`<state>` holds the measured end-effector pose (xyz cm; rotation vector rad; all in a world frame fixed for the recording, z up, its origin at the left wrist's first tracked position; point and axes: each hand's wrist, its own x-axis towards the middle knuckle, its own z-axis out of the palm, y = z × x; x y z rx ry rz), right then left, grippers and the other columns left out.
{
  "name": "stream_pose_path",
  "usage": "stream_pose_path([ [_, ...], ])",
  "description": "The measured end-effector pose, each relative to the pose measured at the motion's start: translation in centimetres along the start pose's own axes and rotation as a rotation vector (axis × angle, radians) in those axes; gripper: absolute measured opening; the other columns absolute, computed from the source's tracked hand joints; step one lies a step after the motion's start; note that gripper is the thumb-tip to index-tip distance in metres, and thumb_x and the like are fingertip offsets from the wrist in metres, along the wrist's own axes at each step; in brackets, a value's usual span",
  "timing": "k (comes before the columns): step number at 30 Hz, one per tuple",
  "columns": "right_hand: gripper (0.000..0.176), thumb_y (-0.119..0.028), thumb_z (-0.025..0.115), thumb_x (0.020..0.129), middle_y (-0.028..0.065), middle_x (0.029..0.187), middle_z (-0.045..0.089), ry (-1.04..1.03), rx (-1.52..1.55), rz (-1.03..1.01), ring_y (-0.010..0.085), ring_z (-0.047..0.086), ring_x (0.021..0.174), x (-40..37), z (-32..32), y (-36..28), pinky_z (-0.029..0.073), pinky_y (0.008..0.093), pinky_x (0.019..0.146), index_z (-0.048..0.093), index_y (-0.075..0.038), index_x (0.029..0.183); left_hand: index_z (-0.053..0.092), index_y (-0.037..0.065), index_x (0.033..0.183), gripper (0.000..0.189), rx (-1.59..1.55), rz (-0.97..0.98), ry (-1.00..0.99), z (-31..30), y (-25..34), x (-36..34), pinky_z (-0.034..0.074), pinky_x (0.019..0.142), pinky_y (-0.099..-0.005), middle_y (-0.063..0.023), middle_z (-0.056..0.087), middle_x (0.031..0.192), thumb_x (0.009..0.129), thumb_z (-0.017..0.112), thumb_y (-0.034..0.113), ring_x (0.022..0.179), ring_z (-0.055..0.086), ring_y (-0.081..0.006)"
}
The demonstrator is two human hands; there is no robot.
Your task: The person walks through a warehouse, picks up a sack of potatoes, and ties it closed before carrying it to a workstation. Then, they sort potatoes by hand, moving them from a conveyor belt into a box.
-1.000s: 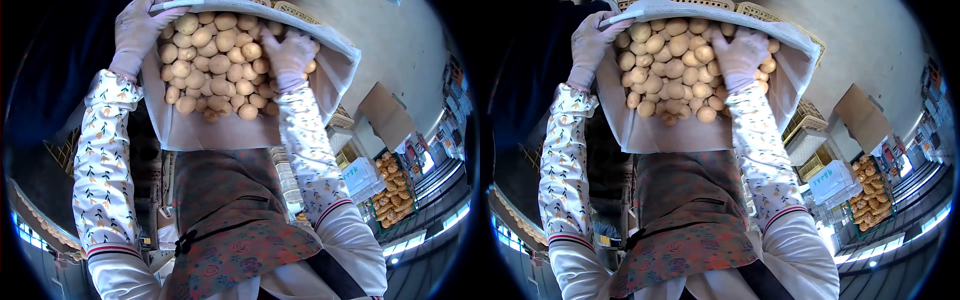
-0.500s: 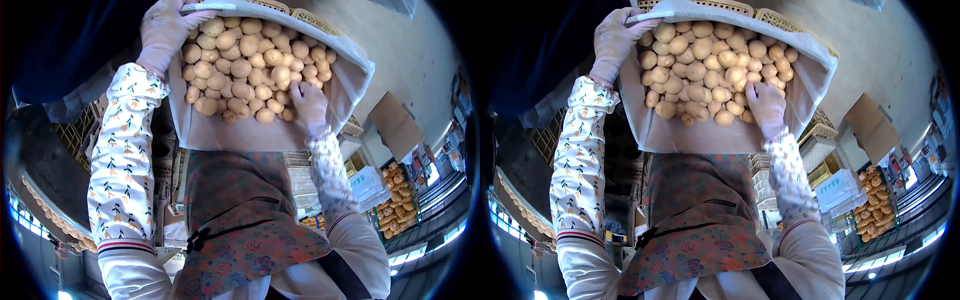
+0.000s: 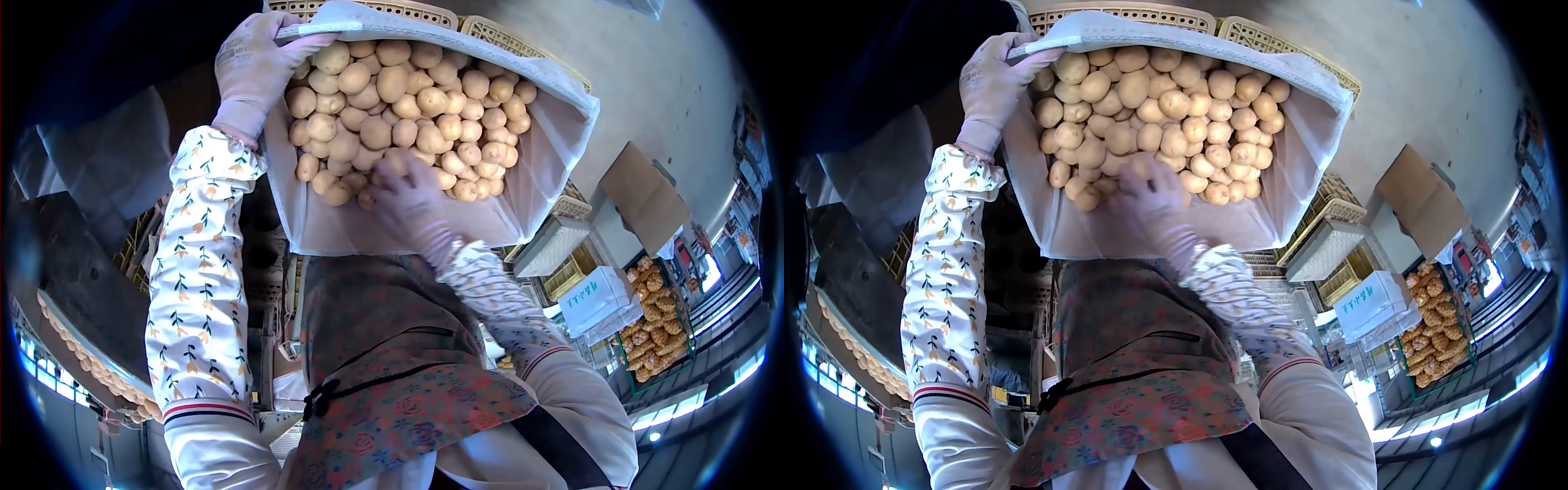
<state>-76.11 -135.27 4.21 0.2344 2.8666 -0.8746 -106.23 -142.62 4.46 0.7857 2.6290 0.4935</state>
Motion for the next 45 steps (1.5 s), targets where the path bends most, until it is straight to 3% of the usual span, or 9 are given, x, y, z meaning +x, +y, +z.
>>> stream_pose_path([
  [3,0.028,-0.020,0.068,0.076,0.0069,0.102,0.060,0.273,0.015,0.113,0.0310,0.055,0.095,2.9,-3.7,0.6,0.042,0.0464,0.083,0.065,-0.012,0.103,0.073,0.015,0.093,0.052,0.023,-0.001,0.016,0.1,-0.2,0.0,0.051,0.075,-0.0345,-0.0044,0.067,0.089,0.070,0.074,0.062,0.086,0.066,-0.0233],
  [8,0.044,-0.019,0.067,0.079,0.0044,0.098,0.066,-0.479,-0.117,0.120,0.0243,0.063,0.095,13.2,-1.0,-1.8,0.044,0.0436,0.083,0.056,-0.013,0.120,0.073,0.014,0.093,0.053,0.013,0.009,0.019,0.1,-0.2,-0.1,0.051,0.075,-0.0346,-0.0044,0.067,0.088,0.070,0.074,0.062,0.085,0.066,-0.0235],
  [24,0.041,-0.022,0.060,0.087,0.0067,0.111,0.067,-0.957,0.020,0.347,0.0257,0.064,0.103,16.9,1.3,-0.6,0.048,0.0397,0.082,0.052,-0.017,0.127,0.072,0.014,0.095,0.050,0.042,0.039,0.028,0.3,-0.2,-0.5,0.051,0.075,-0.0354,-0.0049,0.067,0.091,0.072,0.074,0.059,0.087,0.066,-0.0246],
  [30,0.039,-0.019,0.058,0.083,0.0038,0.087,0.058,-0.041,-0.065,0.066,0.0247,0.058,0.076,5.3,1.4,-1.0,0.042,0.0355,0.070,0.056,-0.011,0.120,0.071,0.012,0.091,0.057,-0.030,0.037,0.054,0.3,-0.1,-0.3,0.051,0.074,-0.0365,-0.0050,0.066,0.085,0.070,0.071,0.066,0.084,0.064,-0.0246],
  [33,0.044,-0.020,0.061,0.081,0.0059,0.092,0.058,-0.208,-0.012,-0.031,0.0265,0.057,0.081,1.1,-1.5,-1.2,0.042,0.0400,0.073,0.057,-0.010,0.123,0.071,0.012,0.092,0.058,0.007,0.058,0.057,0.3,-0.5,-0.1,0.052,0.073,-0.0368,-0.0056,0.066,0.085,0.071,0.071,0.066,0.084,0.065,-0.0245],
  [36,0.051,-0.024,0.066,0.078,0.0107,0.102,0.058,-0.467,0.208,0.312,0.0305,0.055,0.096,3.4,-6.2,1.8,0.041,0.0445,0.082,0.056,-0.009,0.126,0.071,0.012,0.093,0.058,0.011,0.060,0.065,0.7,-0.6,-0.1,0.052,0.073,-0.0369,-0.0058,0.066,0.086,0.071,0.071,0.066,0.084,0.065,-0.0248],
  [38,0.052,-0.026,0.062,0.082,0.0167,0.124,0.053,0.300,-0.005,0.250,0.0346,0.049,0.117,4.9,-4.9,4.7,0.036,0.0497,0.098,0.052,-0.005,0.128,0.071,0.012,0.093,0.058,0.020,0.064,0.066,0.7,-0.6,-0.2,0.052,0.074,-0.0367,-0.0056,0.066,0.086,0.071,0.071,0.065,0.084,0.065,-0.0247],
  [42,0.050,-0.026,0.069,0.076,0.0179,0.139,0.039,0.157,-0.057,0.230,0.0342,0.041,0.127,4.6,-2.8,2.3,0.031,0.0596,0.103,0.057,-0.008,0.121,0.071,0.013,0.094,0.058,-0.003,-0.011,0.005,0.3,-0.1,-0.2,0.052,0.074,-0.0365,-0.0047,0.066,0.087,0.071,0.071,0.066,0.084,0.065,-0.0243],
  [45,0.048,-0.024,0.070,0.077,0.0168,0.128,0.050,-0.136,0.033,0.103,0.0325,0.048,0.120,-1.0,-1.6,0.6,0.038,0.0525,0.100,0.058,-0.008,0.121,0.073,0.012,0.096,0.047,0.035,0.000,0.009,0.1,-0.1,-0.3,0.051,0.078,-0.0324,-0.0050,0.069,0.093,0.073,0.077,0.053,0.089,0.066,-0.0226],
])
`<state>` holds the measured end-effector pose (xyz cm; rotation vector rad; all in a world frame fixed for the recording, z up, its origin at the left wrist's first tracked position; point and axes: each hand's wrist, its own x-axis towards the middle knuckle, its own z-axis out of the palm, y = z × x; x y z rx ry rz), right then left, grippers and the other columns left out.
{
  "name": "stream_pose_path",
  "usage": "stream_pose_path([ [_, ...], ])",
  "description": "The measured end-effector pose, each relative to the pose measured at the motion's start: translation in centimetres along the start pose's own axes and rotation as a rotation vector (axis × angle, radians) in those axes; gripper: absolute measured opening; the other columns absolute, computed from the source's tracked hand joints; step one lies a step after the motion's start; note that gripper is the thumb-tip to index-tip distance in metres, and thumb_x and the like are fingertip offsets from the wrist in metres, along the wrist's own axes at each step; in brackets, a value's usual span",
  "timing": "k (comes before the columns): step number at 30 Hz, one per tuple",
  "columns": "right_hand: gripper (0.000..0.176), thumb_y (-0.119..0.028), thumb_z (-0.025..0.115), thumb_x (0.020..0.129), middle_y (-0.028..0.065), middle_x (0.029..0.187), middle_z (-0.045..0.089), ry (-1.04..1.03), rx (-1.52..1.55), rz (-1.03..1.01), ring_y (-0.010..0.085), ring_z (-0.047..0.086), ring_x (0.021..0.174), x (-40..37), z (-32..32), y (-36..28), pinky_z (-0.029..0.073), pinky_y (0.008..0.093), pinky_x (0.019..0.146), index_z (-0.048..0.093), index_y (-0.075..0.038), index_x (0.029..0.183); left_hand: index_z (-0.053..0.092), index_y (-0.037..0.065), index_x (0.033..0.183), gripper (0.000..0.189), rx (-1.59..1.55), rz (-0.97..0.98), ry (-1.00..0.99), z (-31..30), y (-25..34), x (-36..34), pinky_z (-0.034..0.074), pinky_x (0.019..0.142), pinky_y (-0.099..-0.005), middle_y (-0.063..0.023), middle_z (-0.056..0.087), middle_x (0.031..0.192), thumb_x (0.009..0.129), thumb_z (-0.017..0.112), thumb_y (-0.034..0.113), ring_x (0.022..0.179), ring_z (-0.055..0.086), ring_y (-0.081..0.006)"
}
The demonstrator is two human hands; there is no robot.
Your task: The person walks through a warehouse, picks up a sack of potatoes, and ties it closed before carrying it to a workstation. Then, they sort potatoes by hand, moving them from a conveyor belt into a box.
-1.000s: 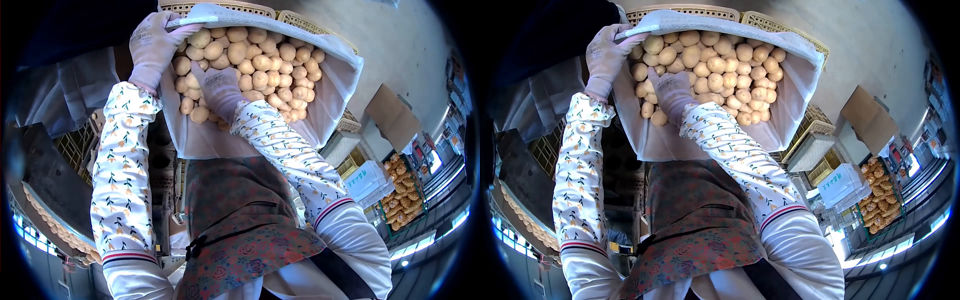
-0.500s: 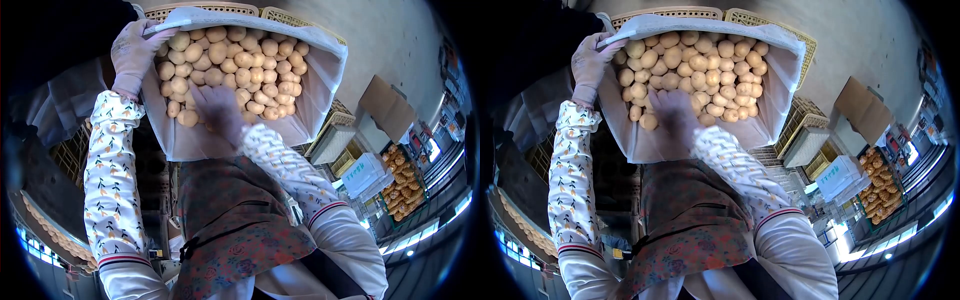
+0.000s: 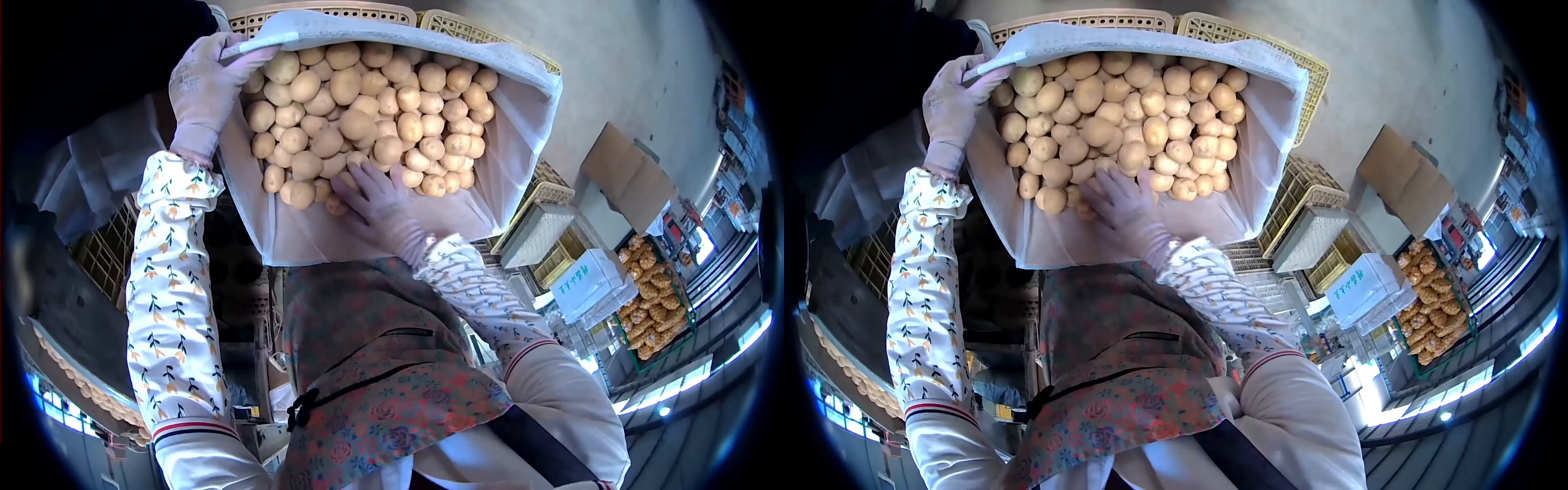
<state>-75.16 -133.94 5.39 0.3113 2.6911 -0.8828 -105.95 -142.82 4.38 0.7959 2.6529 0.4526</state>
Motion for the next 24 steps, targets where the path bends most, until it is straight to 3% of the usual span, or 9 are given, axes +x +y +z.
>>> stream_pose_path([
  [2,0.047,-0.025,0.070,0.077,0.0159,0.121,0.056,0.046,0.122,-0.019,0.0316,0.054,0.113,-1.9,0.0,2.4,0.043,0.0484,0.094,0.059,-0.008,0.120,0.072,0.012,0.096,0.047,0.014,0.024,0.017,0.0,-0.1,0.4,0.051,0.078,-0.0328,-0.0052,0.069,0.093,0.073,0.077,0.053,0.089,0.066,-0.0231],
  [5,0.043,-0.024,0.070,0.079,0.0142,0.107,0.060,0.156,0.174,0.230,0.0310,0.058,0.097,-0.6,-3.4,5.4,0.047,0.0454,0.081,0.061,-0.008,0.118,0.072,0.012,0.095,0.050,0.010,0.033,0.031,0.1,-0.1,0.2,0.052,0.076,-0.0343,-0.0051,0.068,0.092,0.072,0.075,0.056,0.087,0.066,-0.0239],
  [7,0.039,-0.020,0.069,0.078,0.0116,0.095,0.059,0.310,-0.086,0.307,0.0292,0.055,0.087,4.8,-6.4,5.4,0.044,0.0442,0.077,0.060,-0.009,0.114,0.072,0.013,0.094,0.057,-0.003,0.068,0.065,0.7,-0.9,0.3,0.052,0.073,-0.0364,-0.0044,0.067,0.088,0.071,0.071,0.065,0.084,0.065,-0.0244],
  [10,0.039,-0.018,0.070,0.076,0.0141,0.099,0.058,0.275,-0.311,0.334,0.0312,0.055,0.088,8.1,-4.6,7.6,0.045,0.0438,0.079,0.059,-0.009,0.112,0.072,0.010,0.095,0.048,-0.024,0.027,0.010,-0.1,0.0,0.2,0.051,0.078,-0.0340,-0.0057,0.068,0.093,0.073,0.076,0.053,0.089,0.066,-0.0243],
  [15,0.039,-0.021,0.071,0.076,0.0155,0.102,0.061,0.259,0.142,0.347,0.0339,0.059,0.095,6.1,-3.0,6.9,0.047,0.0425,0.081,0.058,-0.007,0.110,0.072,0.011,0.095,0.051,0.001,0.021,0.000,-0.2,0.1,0.3,0.051,0.077,-0.0338,-0.0053,0.068,0.092,0.073,0.076,0.056,0.087,0.066,-0.0246],
  [18,0.043,-0.020,0.073,0.078,0.0152,0.096,0.067,0.037,0.345,0.565,0.0308,0.066,0.089,4.4,-5.3,5.4,0.052,0.0371,0.079,0.059,-0.004,0.115,0.072,0.012,0.094,0.051,-0.004,0.015,0.000,-0.2,0.3,0.2,0.051,0.077,-0.0342,-0.0046,0.068,0.091,0.072,0.075,0.057,0.087,0.066,-0.0247],
  [19,0.035,-0.025,0.069,0.080,0.0115,0.098,0.067,0.132,0.387,0.455,0.0285,0.066,0.088,3.0,-3.8,7.2,0.052,0.0362,0.078,0.061,-0.006,0.108,0.072,0.012,0.094,0.051,-0.007,0.023,0.017,0.0,0.0,0.2,0.051,0.077,-0.0344,-0.0043,0.068,0.091,0.072,0.075,0.058,0.087,0.066,-0.0246],
  [22,0.024,-0.020,0.067,0.085,0.0015,0.087,0.062,0.047,1.296,0.777,0.0074,0.058,0.072,1.6,-6.7,6.1,0.043,0.0183,0.059,0.062,-0.006,0.104,0.072,0.013,0.093,0.050,0.007,0.024,0.013,0.0,-0.3,0.1,0.051,0.077,-0.0348,-0.0038,0.068,0.092,0.072,0.074,0.059,0.088,0.066,-0.0242],
  [24,0.022,-0.016,0.066,0.085,0.0018,0.087,0.062,0.001,1.386,0.693,0.0068,0.056,0.068,-0.2,-7.1,4.9,0.040,0.0177,0.055,0.060,-0.007,0.104,0.072,0.014,0.093,0.050,0.011,0.025,0.006,0.0,-0.1,0.2,0.051,0.077,-0.0349,-0.0035,0.068,0.092,0.072,0.074,0.059,0.088,0.066,-0.0239],
])
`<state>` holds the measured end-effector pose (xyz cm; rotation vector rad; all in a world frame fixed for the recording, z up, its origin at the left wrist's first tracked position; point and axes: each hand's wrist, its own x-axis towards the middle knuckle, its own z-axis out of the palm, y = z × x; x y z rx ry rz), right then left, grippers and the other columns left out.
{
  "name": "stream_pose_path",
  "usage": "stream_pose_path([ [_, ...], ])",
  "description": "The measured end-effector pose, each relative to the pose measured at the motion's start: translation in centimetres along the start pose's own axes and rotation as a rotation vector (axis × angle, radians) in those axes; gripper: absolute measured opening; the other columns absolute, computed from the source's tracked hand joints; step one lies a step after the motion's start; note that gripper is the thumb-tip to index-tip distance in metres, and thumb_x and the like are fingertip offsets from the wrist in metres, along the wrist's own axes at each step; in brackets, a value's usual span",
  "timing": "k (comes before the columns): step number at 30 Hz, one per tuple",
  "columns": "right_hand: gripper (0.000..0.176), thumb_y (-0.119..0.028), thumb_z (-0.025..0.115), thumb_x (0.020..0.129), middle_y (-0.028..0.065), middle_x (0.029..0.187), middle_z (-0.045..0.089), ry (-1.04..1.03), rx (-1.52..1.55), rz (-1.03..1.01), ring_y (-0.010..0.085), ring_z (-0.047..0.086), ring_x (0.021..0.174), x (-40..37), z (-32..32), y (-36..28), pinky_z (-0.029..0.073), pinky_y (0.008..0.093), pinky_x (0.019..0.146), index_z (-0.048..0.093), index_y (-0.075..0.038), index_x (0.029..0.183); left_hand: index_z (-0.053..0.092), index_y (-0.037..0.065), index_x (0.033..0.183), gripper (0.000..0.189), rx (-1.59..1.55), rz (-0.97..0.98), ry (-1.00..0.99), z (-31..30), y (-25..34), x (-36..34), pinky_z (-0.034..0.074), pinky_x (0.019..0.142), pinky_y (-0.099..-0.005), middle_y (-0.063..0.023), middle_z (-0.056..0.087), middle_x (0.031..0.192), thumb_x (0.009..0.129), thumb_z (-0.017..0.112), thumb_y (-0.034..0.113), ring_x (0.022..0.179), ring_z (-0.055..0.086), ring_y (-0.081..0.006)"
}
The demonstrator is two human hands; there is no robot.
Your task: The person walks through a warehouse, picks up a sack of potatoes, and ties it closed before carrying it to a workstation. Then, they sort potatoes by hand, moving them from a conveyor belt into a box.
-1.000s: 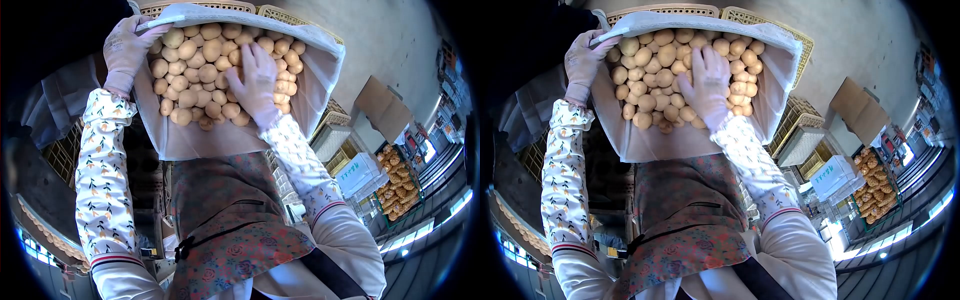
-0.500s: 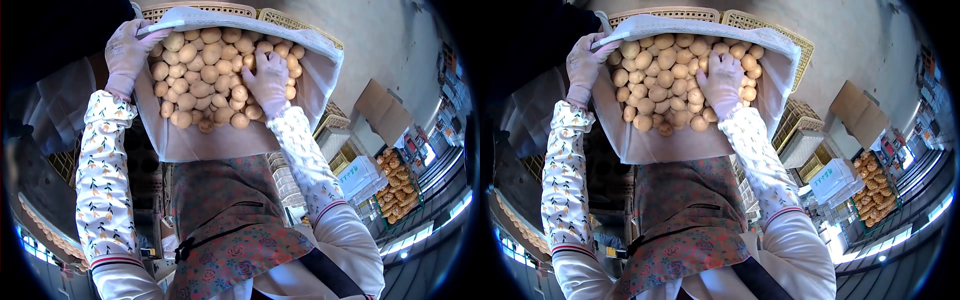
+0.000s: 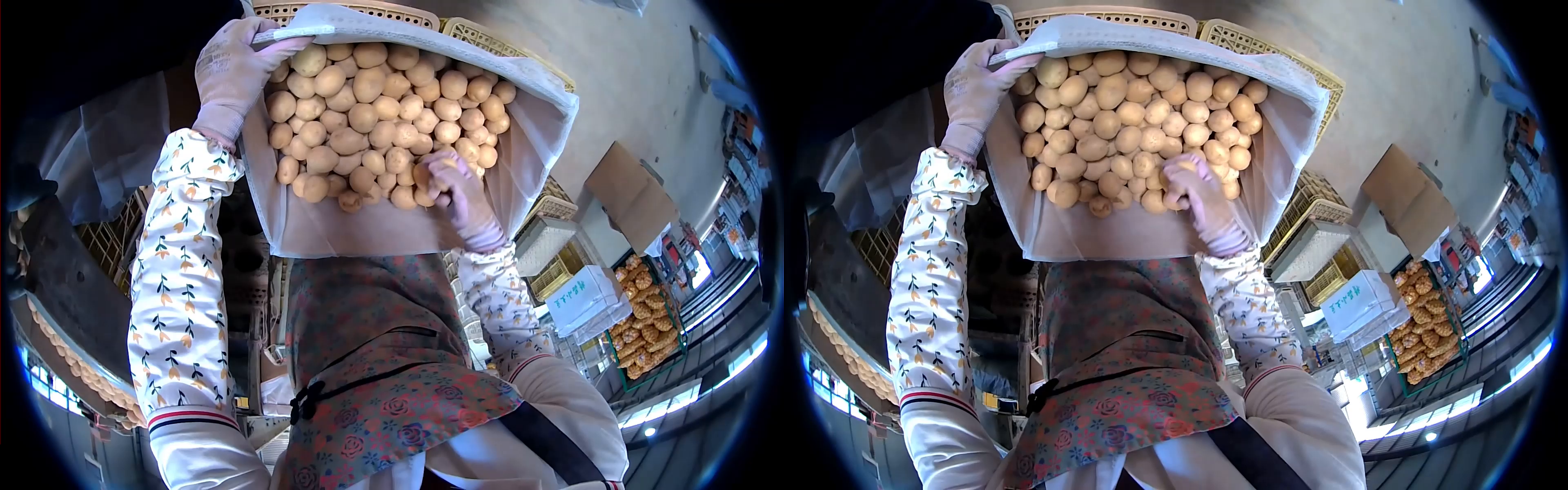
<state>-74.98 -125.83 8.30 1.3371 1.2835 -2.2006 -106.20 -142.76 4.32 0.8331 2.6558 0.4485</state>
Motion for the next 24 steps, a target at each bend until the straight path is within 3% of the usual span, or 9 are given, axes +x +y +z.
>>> stream_pose_path([
  [3,0.031,-0.009,0.066,0.084,0.0018,0.090,0.063,-0.141,0.108,0.428,0.0064,0.057,0.072,-1.8,1.6,0.0,0.041,0.0178,0.056,0.054,-0.009,0.113,0.072,0.014,0.093,0.051,-0.008,-0.009,-0.006,0.1,0.0,-0.1,0.051,0.077,-0.0349,-0.0033,0.068,0.093,0.072,0.073,0.060,0.089,0.066,-0.0237],
  [5,0.043,0.007,0.060,0.082,0.0053,0.101,0.058,-0.272,0.160,0.360,0.0115,0.055,0.098,-2.8,2.8,2.7,0.047,0.0245,0.085,0.053,-0.004,0.123,0.072,0.014,0.094,0.051,-0.020,-0.020,-0.017,0.1,-0.2,0.0,0.051,0.078,-0.0350,-0.0032,0.068,0.093,0.073,0.073,0.060,0.089,0.066,-0.0238],
  [8,0.052,0.004,0.061,0.084,0.0061,0.117,0.057,-0.294,0.141,0.087,0.0110,0.056,0.101,-2.7,4.2,3.4,0.047,0.0233,0.086,0.046,-0.006,0.133,0.071,0.014,0.095,0.052,-0.006,0.011,0.008,0.1,-0.3,0.0,0.052,0.078,-0.0350,-0.0031,0.068,0.092,0.073,0.073,0.060,0.089,0.066,-0.0239],
  [12,0.059,0.006,0.059,0.084,0.0097,0.121,0.054,-0.232,0.203,0.037,0.0147,0.056,0.104,-2.6,4.6,0.7,0.047,0.0271,0.092,0.040,-0.004,0.139,0.071,0.014,0.097,0.054,0.002,0.035,0.034,0.7,-1.1,0.0,0.052,0.077,-0.0346,-0.0034,0.068,0.094,0.072,0.073,0.061,0.089,0.066,-0.0242],
  [18,0.060,0.008,0.061,0.080,0.0088,0.115,0.054,-0.202,0.172,0.126,0.0137,0.057,0.098,-2.3,2.7,2.4,0.048,0.0256,0.091,0.043,-0.004,0.136,0.071,0.014,0.096,0.053,0.009,0.031,0.032,0.6,-1.0,0.1,0.052,0.077,-0.0340,-0.0033,0.068,0.093,0.073,0.073,0.061,0.089,0.066,-0.0238],
  [24,0.060,0.012,0.059,0.077,0.0065,0.115,0.049,-0.169,0.129,0.009,0.0122,0.051,0.102,-1.8,2.7,0.0,0.045,0.0239,0.091,0.046,-0.002,0.133,0.071,0.014,0.097,0.052,-0.020,0.012,0.023,0.8,-1.2,0.0,0.052,0.077,-0.0338,-0.0028,0.068,0.093,0.073,0.073,0.061,0.088,0.066,-0.0228],
])
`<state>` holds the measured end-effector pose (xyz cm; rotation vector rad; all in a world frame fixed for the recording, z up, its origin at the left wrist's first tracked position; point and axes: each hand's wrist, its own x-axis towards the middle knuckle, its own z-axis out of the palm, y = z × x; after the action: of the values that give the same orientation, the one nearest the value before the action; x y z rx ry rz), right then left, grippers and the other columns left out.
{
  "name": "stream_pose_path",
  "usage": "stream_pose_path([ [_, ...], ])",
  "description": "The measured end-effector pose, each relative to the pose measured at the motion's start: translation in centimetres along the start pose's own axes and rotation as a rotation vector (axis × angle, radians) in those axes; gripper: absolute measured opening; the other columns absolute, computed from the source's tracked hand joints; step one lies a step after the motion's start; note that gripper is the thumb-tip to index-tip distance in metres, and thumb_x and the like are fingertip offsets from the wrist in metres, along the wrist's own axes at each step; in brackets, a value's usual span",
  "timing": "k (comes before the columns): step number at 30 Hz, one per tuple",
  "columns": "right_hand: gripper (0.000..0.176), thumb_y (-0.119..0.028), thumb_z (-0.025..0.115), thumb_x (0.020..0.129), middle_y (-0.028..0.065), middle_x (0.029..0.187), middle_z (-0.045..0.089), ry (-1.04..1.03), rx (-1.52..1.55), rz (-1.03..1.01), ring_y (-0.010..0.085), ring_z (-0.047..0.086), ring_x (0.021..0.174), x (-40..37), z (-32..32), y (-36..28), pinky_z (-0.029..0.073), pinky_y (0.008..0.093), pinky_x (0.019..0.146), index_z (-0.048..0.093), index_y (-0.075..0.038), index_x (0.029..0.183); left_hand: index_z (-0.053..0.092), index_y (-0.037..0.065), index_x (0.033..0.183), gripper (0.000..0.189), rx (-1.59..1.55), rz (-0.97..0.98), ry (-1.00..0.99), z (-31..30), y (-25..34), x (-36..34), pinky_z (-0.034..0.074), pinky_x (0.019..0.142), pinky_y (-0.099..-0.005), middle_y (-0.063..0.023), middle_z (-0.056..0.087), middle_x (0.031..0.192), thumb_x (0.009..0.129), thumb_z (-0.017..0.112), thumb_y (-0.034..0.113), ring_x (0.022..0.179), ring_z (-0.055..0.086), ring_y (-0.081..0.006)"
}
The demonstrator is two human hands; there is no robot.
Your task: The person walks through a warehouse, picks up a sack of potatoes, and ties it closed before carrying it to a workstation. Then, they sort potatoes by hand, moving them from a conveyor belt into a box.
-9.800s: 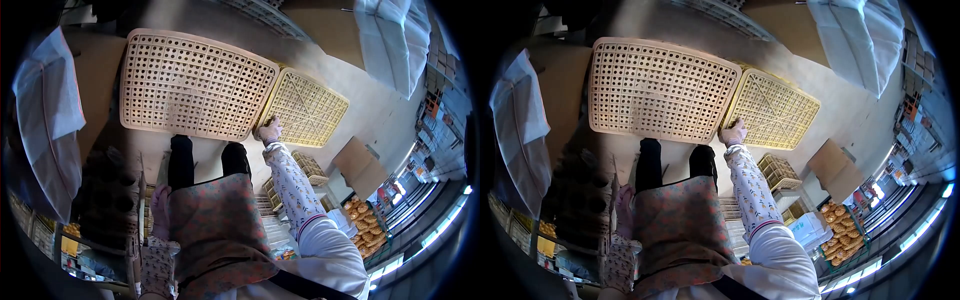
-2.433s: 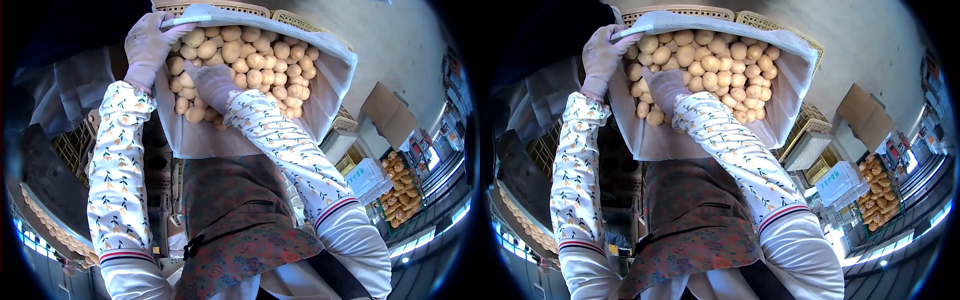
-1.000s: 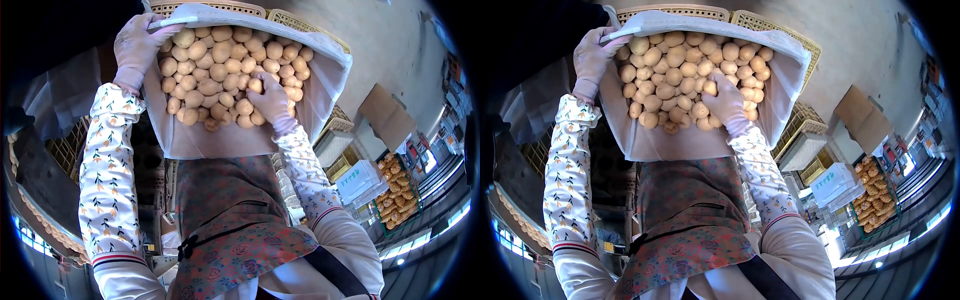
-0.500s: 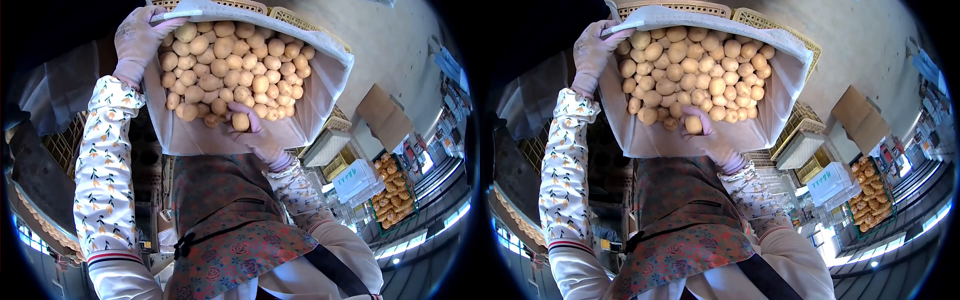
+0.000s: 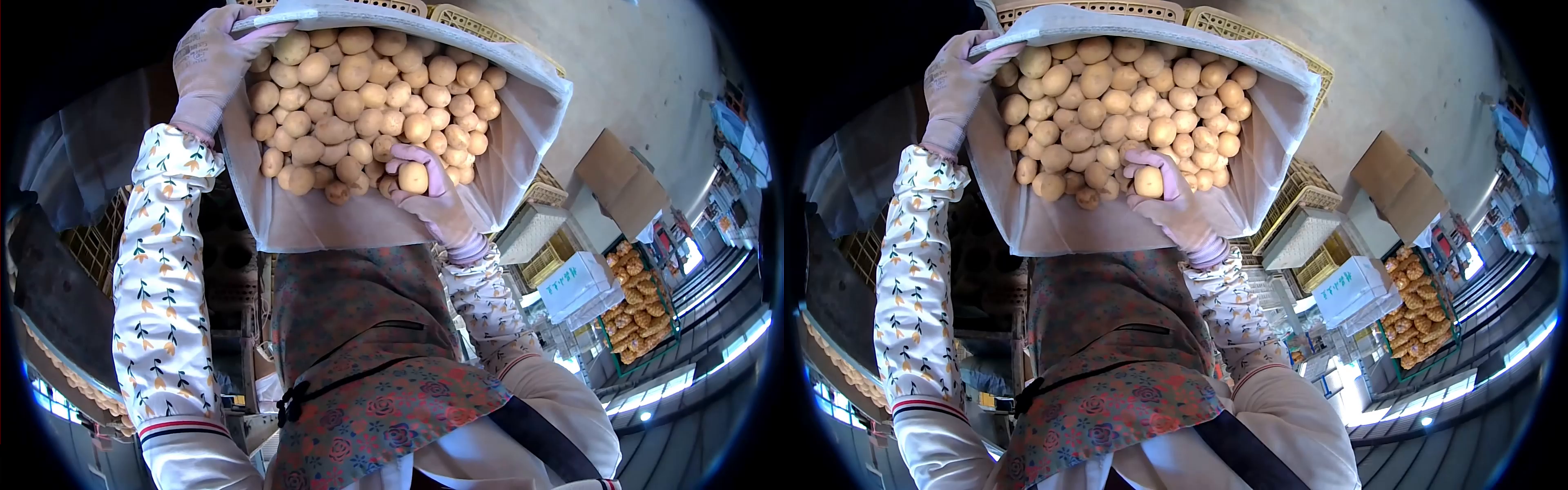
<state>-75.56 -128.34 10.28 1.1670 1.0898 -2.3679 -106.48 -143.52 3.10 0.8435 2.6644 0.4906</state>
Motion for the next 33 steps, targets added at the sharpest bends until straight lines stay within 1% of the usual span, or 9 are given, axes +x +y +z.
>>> stream_pose_path([
  [10,0.043,-0.002,0.065,0.082,0.0067,0.110,0.061,-0.154,-0.134,0.003,0.0169,0.059,0.102,-0.4,-0.1,3.9,0.048,0.0249,0.086,0.053,-0.007,0.124,0.071,0.014,0.097,0.051,0.012,0.013,-0.001,0.1,0.0,0.0,0.052,0.077,-0.0331,-0.0030,0.068,0.093,0.073,0.074,0.059,0.088,0.066,-0.0222],
  [14,0.036,-0.023,0.076,0.075,0.0099,0.096,0.066,0.042,-0.675,0.162,0.0227,0.062,0.096,2.7,-1.0,7.1,0.049,0.0321,0.085,0.063,-0.013,0.108,0.072,0.014,0.097,0.051,-0.026,-0.005,-0.015,-0.2,0.3,0.1,0.052,0.078,-0.0326,-0.0031,0.068,0.093,0.073,0.075,0.058,0.087,0.066,-0.0220],
  [17,0.028,-0.018,0.072,0.080,0.0104,0.097,0.066,0.230,-0.553,-0.227,0.0232,0.062,0.094,5.2,-0.9,2.0,0.050,0.0338,0.084,0.062,-0.008,0.104,0.073,0.014,0.097,0.050,0.000,-0.027,-0.032,-0.6,0.6,0.2,0.051,0.078,-0.0322,-0.0030,0.068,0.092,0.073,0.075,0.058,0.087,0.066,-0.0213],
  [19,0.021,-0.001,0.060,0.086,0.0036,0.090,0.062,0.705,-0.862,-0.774,0.0122,0.060,0.083,5.6,-1.6,-0.2,0.050,0.0232,0.075,0.057,0.001,0.107,0.072,0.014,0.097,0.050,0.009,-0.042,-0.041,-0.6,0.8,0.1,0.051,0.077,-0.0321,-0.0031,0.068,0.092,0.073,0.076,0.057,0.087,0.066,-0.0211],
  [21,0.017,-0.009,0.063,0.087,0.0063,0.087,0.062,0.315,-0.687,-0.275,0.0122,0.060,0.084,1.9,-1.0,0.3,0.050,0.0247,0.074,0.062,-0.005,0.104,0.072,0.014,0.098,0.050,-0.006,-0.044,-0.031,-0.3,0.8,0.2,0.051,0.077,-0.0322,-0.0031,0.068,0.091,0.073,0.076,0.057,0.087,0.066,-0.0213],
  [22,0.014,-0.016,0.066,0.086,0.0059,0.087,0.064,0.223,-0.946,-0.379,0.0125,0.060,0.078,0.4,-1.0,2.7,0.049,0.0269,0.070,0.063,-0.006,0.095,0.072,0.014,0.098,0.050,-0.002,-0.042,-0.040,-0.5,0.8,0.2,0.051,0.077,-0.0322,-0.0027,0.068,0.091,0.073,0.076,0.057,0.086,0.066,-0.0215],
  [28,0.022,-0.024,0.072,0.084,0.0062,0.086,0.067,0.546,-0.878,0.124,0.0138,0.059,0.069,-3.1,-5.6,4.3,0.049,0.0307,0.063,0.066,-0.004,0.091,0.072,0.015,0.099,0.050,0.026,-0.021,-0.022,-0.4,0.3,0.2,0.051,0.078,-0.0332,-0.0023,0.068,0.093,0.074,0.074,0.057,0.088,0.066,-0.0220],
  [31,0.027,-0.024,0.070,0.084,0.0138,0.089,0.067,0.604,-1.200,-0.237,0.0246,0.065,0.074,-3.2,-6.8,2.4,0.051,0.0353,0.068,0.065,-0.006,0.103,0.071,0.015,0.100,0.050,-0.013,-0.042,-0.042,-0.2,0.1,0.3,0.051,0.078,-0.0339,-0.0025,0.068,0.093,0.074,0.074,0.058,0.089,0.066,-0.0227],
  [33,0.037,-0.025,0.066,0.084,0.0149,0.089,0.067,0.442,-1.313,-0.131,0.0311,0.065,0.081,-1.5,-6.1,0.8,0.051,0.0404,0.075,0.057,-0.008,0.117,0.072,0.015,0.099,0.050,0.020,-0.016,-0.011,-0.3,0.3,0.2,0.051,0.078,-0.0335,-0.0026,0.068,0.094,0.074,0.074,0.057,0.089,0.066,-0.0223],
])
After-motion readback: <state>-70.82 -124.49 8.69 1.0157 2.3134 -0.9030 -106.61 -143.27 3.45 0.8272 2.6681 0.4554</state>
